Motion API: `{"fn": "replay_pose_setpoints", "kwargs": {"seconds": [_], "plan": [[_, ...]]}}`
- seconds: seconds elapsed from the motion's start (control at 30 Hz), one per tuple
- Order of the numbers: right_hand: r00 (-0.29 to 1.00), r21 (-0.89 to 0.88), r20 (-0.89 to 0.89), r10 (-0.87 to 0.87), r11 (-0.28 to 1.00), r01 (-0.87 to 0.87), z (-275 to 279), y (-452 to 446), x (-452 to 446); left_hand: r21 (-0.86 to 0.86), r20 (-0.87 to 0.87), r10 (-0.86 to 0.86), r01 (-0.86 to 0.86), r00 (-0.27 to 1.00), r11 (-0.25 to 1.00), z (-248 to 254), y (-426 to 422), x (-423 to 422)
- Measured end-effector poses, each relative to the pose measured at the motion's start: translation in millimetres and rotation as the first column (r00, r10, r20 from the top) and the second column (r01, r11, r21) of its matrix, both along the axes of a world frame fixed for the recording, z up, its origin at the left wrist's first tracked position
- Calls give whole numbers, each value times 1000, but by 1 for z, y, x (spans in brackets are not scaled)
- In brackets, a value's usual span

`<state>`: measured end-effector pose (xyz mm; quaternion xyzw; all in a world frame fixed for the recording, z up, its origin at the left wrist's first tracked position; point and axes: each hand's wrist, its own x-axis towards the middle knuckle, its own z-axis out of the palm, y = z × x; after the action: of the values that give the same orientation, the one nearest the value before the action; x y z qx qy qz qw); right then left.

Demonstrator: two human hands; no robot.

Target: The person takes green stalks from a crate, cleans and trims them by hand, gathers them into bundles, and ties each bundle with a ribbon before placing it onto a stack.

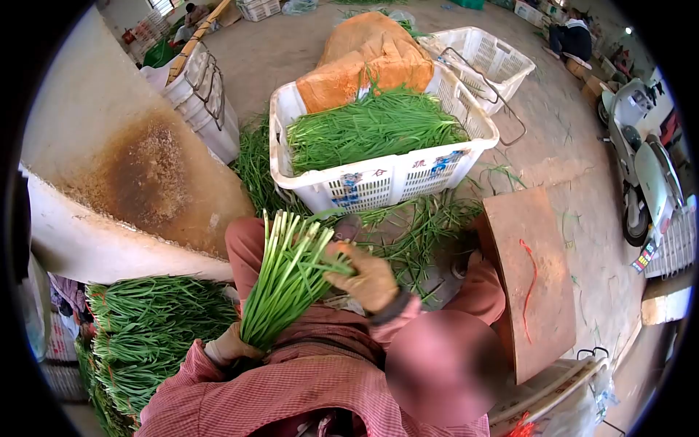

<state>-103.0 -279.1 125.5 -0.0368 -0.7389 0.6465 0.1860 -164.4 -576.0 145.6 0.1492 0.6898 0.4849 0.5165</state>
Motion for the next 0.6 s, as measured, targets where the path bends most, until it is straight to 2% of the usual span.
{"fn": "replay_pose_setpoints", "kwargs": {"seconds": [0.03,0.07,0.13,0.17,0.2,0.23,0.27,0.3,0.33,0.37,0.4,0.43,0.47,0.5,0.57,0.6], "plan": [[993,446,73,-93,894,51,7,-6,-5,-5,-19,21,-21,1000,1000,2,0,1],[995,-384,-94,37,921,-70,-33,-1,-15,-14,-42,47,-48,998,999,4,2,4],[998,-701,4,-62,712,47,-53,27,-24,-8,-54,113,-114,992,993,-3,-7,7],[934,-235,244,-261,918,318,-27,52,-16,8,-51,170,-170,984,985,-6,-12,10],[897,-326,297,-329,848,419,-18,67,-9,5,-51,182,-182,982,983,-6,-13,12],[848,-405,356,-392,754,518,-10,75,-4,-9,-126,172,-174,977,985,-6,-14,13],[910,-398,207,-359,819,413,4,65,-2,-23,-199,154,-162,968,986,-6,-13,12],[948,-373,61,-313,873,313,12,45,0,-30,-195,150,-159,969,987,-5,-11,13],[982,-533,-107,-154,843,74,0,28,0,-66,-314,111,-138,943,988,-2,-5,15],[992,-139,-40,-117,984,111,23,4,2,-98,-428,68,-121,901,988,-1,2,16],[980,183,-62,-190,963,198,11,-12,-5,-97,-427,65,-117,902,988,2,8,17],[923,423,346,-167,906,5,23,-20,-7,-117,-545,10,-87,839,989,6,14,19],[946,571,292,-143,819,-53,14,-24,-9,-143,-652,-47,-62,757,988,9,16,21],[914,580,404,-37,783,-225,8,-22,-13,-145,-658,-45,-68,752,987,8,15,20],[999,280,-11,40,959,-36,-43,-26,-20,-272,-790,-169,-90,589,958,5,11,21],[986,-495,-76,147,853,-165,-50,-27,-21,-277,-791,-172,-94,587,956,12,11,18]]}}
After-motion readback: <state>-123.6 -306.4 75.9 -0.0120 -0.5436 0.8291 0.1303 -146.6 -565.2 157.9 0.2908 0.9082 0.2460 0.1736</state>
